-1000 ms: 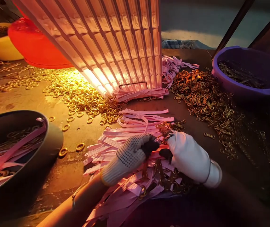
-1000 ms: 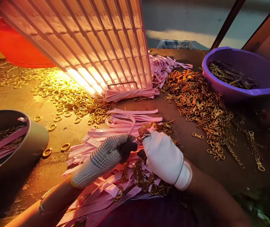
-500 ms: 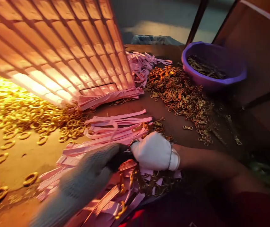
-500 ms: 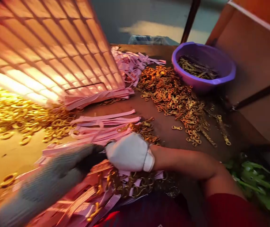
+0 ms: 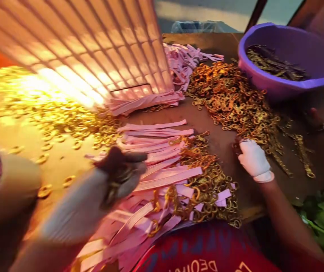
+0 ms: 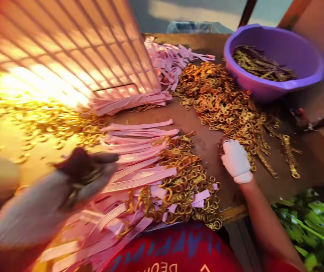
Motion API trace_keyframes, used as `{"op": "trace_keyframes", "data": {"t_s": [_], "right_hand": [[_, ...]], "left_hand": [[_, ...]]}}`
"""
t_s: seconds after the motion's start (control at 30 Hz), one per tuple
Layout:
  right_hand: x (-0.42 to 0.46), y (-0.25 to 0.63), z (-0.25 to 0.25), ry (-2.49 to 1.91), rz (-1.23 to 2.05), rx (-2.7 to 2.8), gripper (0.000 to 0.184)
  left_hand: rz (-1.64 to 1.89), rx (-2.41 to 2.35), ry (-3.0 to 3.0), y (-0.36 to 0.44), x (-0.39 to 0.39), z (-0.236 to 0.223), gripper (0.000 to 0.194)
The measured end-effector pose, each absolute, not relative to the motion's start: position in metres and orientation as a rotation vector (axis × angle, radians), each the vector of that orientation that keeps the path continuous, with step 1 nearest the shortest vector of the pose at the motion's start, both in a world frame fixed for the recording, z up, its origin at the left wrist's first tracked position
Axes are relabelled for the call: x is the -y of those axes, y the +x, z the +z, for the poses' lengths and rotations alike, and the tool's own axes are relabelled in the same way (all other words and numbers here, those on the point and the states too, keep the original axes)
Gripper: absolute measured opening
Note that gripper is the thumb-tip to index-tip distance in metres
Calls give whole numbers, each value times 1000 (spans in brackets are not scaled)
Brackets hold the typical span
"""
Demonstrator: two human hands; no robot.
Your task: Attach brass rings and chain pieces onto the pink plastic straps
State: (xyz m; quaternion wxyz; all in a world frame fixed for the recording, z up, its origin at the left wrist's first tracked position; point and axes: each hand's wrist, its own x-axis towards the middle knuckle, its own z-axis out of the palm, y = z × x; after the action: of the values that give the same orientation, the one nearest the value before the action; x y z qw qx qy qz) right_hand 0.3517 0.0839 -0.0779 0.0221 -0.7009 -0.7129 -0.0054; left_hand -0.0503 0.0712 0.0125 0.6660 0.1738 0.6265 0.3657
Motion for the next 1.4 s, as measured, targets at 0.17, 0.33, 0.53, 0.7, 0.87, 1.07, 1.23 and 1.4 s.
{"op": "trace_keyframes", "data": {"t_s": [0.17,0.33,0.53,0.7,0.87,1.07,1.23,1.4], "right_hand": [[-93,378,-113,-2063,10,2191,17],[-83,372,-115,-1925,-24,2072,14],[-74,300,-59,-1381,366,1976,34],[-80,217,-1,-996,91,2391,35],[-91,196,8,-882,-378,2503,28],[-88,214,4,-892,14,2743,23],[-66,196,-2,-997,-136,2395,23],[-62,202,-14,-1246,152,2100,28]], "left_hand": [[775,-1075,413,-26,-88,16,41],[798,-1104,536,-29,-82,1,38],[705,-1222,764,-18,-78,-1,32],[619,-1167,783,-3,-76,10,31],[472,-1086,1008,1,-75,18,37],[501,-1200,1399,-3,-73,20,13],[531,-1072,850,6,-65,22,27],[488,-1160,1206,-2,-106,9,24]]}}
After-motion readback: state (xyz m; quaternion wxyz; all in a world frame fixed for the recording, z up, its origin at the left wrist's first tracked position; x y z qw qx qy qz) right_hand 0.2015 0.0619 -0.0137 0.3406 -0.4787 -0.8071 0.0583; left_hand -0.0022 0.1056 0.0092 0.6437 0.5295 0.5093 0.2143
